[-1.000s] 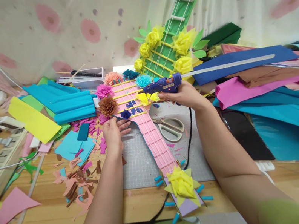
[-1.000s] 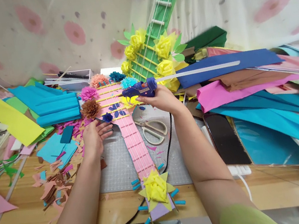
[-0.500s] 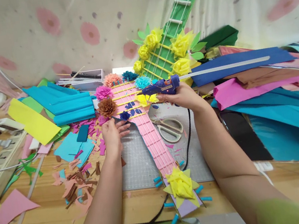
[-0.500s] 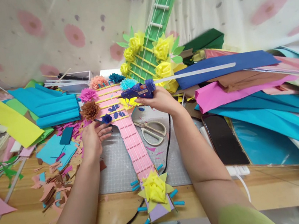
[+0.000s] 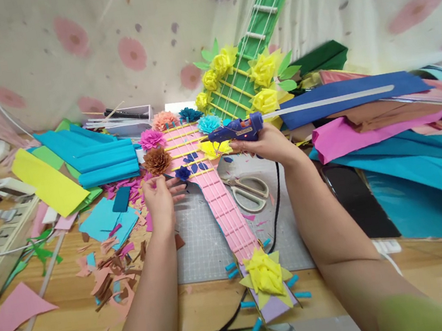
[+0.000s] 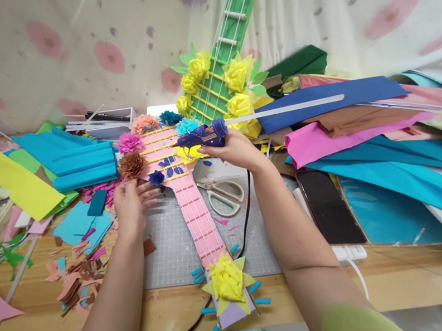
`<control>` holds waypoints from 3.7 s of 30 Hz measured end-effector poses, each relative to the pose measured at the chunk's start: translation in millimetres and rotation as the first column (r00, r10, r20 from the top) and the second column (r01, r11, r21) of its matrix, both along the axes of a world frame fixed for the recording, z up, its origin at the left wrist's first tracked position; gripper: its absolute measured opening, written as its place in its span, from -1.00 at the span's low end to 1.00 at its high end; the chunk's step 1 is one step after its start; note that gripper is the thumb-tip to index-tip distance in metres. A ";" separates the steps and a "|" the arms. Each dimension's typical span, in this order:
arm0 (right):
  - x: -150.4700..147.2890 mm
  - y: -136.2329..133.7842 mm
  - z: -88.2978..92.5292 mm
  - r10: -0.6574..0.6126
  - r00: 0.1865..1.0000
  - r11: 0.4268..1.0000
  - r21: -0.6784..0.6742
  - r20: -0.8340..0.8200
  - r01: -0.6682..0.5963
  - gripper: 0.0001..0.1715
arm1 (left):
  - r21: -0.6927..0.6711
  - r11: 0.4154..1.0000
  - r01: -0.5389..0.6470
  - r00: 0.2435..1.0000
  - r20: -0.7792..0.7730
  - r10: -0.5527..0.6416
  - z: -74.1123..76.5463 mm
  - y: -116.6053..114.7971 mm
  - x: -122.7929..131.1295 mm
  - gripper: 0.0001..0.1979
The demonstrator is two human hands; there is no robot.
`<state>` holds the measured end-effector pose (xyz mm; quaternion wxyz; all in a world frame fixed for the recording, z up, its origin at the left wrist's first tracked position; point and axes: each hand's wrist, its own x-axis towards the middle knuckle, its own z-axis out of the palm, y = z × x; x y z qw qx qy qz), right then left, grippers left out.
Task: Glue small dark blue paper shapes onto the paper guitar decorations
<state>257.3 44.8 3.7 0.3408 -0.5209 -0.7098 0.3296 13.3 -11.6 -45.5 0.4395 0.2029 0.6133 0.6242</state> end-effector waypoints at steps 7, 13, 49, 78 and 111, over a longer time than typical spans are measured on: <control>3.7 1.5 0.3 -0.011 0.999 1.000 -0.003 -0.035 0.010 -0.52 | 0.319 0.938 -0.138 0.887 -0.381 0.260 19.5 21.2 -34.9 -0.70; 2.6 0.3 2.7 0.018 1.000 0.999 -0.044 0.011 -0.018 -0.53 | 0.013 0.954 0.300 0.776 -0.585 -0.236 51.6 38.9 -24.0 -0.77; -34.9 -4.7 -16.0 0.285 0.958 0.955 0.076 0.034 -0.287 -0.58 | 0.189 0.963 0.193 0.944 -0.304 -0.129 20.4 1.3 -11.8 -0.63; -38.8 -5.9 -15.8 0.254 0.965 0.962 0.082 0.064 -0.259 -0.58 | 0.187 0.977 0.103 0.916 -0.401 -0.020 20.5 2.2 -1.8 -0.60; -2.6 -18.5 -4.2 0.100 0.988 0.994 0.036 0.114 -0.104 -0.52 | 0.205 0.968 0.144 0.922 -0.383 -0.056 40.1 16.8 -3.4 -0.63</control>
